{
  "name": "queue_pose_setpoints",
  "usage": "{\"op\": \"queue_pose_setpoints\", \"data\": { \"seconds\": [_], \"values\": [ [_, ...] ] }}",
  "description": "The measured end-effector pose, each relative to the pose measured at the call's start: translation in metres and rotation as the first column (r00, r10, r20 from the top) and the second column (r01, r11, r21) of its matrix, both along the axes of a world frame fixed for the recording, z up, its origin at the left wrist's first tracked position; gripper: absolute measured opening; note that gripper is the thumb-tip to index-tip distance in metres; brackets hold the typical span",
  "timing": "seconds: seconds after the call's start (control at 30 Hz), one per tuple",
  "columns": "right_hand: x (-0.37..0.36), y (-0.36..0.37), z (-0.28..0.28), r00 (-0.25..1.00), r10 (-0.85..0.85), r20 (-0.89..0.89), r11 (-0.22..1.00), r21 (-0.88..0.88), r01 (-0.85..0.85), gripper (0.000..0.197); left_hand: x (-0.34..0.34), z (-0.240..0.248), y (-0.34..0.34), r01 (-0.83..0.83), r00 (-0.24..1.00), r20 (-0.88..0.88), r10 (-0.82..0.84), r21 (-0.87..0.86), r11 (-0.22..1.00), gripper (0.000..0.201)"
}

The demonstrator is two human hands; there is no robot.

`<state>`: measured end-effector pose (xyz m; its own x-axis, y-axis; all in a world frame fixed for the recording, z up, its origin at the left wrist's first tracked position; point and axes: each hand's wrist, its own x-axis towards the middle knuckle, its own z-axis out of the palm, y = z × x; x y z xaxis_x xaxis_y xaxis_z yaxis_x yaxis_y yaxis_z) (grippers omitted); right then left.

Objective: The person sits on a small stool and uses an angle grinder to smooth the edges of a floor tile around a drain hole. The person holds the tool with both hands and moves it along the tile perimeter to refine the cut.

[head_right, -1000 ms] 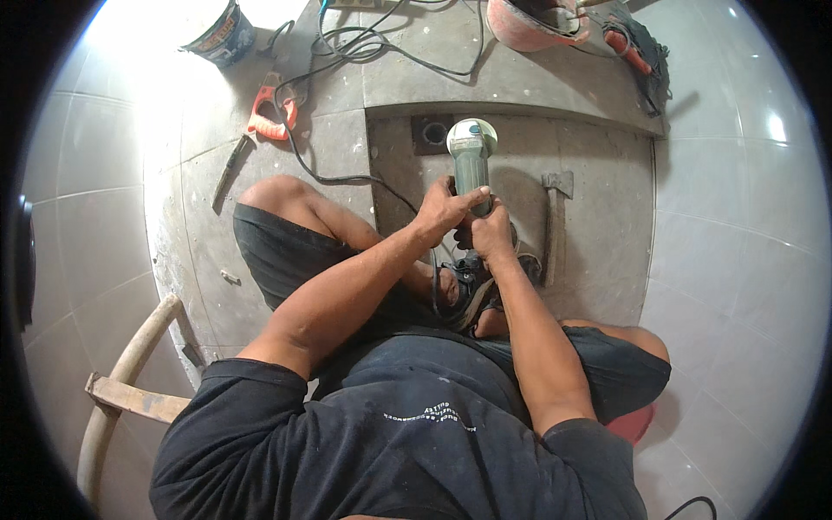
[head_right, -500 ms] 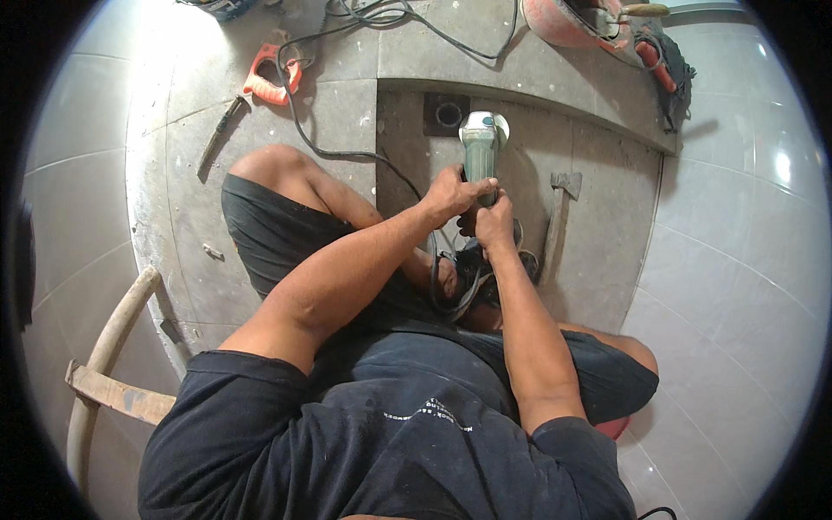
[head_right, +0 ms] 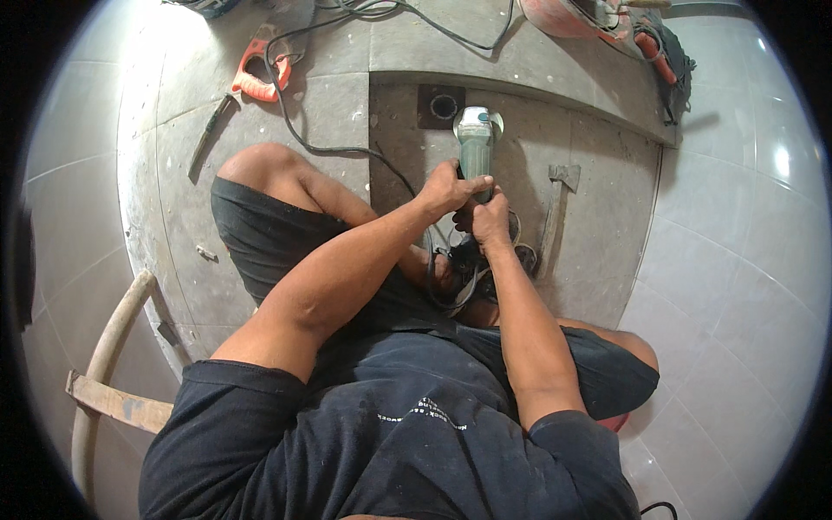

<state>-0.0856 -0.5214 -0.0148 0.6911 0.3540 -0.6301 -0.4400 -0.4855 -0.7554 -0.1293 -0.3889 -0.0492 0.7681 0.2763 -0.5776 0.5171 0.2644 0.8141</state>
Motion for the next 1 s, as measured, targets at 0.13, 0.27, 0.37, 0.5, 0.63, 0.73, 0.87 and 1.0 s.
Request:
{"op": "queue_pose_setpoints", "data": {
  "seconds": [0.13,0.27,0.37,0.5,0.63,0.73,0.87,1.0],
  "values": [
    [0.000,0.004,0.003,1.000,0.013,0.017,0.999,-0.035,-0.012,0.038,0.000,-0.001,0.001,0.018,1.000,-0.023,-0.017,0.007,1.000,0.073],
    [0.003,-0.002,-0.008,0.999,0.031,0.032,0.999,-0.042,-0.030,0.041,0.002,-0.004,0.000,0.043,0.998,-0.052,-0.042,0.021,0.999,0.072],
    [0.004,-0.002,-0.011,1.000,0.027,0.012,0.999,-0.040,-0.027,0.042,0.001,-0.006,0.000,0.038,0.998,-0.044,-0.037,0.033,0.999,0.073],
    [0.003,-0.001,-0.010,1.000,-0.010,-0.004,1.000,-0.014,0.010,0.041,0.002,-0.002,0.000,0.030,0.999,-0.044,-0.027,0.073,0.997,0.074],
    [0.003,0.000,-0.009,1.000,-0.010,-0.027,1.000,0.018,0.011,0.038,0.001,-0.008,-0.001,0.031,0.998,-0.054,-0.025,0.108,0.994,0.075],
    [0.002,0.001,-0.007,0.999,-0.024,-0.023,1.000,0.016,0.025,0.038,0.002,-0.008,-0.001,0.063,0.996,-0.067,-0.053,0.157,0.986,0.075],
    [0.003,-0.001,-0.012,0.999,-0.025,-0.027,0.999,0.020,0.026,0.039,0.003,-0.006,-0.002,0.070,0.994,-0.091,-0.058,0.136,0.988,0.077],
    [0.002,-0.004,-0.012,0.999,-0.029,-0.030,0.999,0.034,0.030,0.040,0.002,0.001,0.000,0.086,0.991,-0.109,-0.073,0.120,0.989,0.077]
  ]
}}
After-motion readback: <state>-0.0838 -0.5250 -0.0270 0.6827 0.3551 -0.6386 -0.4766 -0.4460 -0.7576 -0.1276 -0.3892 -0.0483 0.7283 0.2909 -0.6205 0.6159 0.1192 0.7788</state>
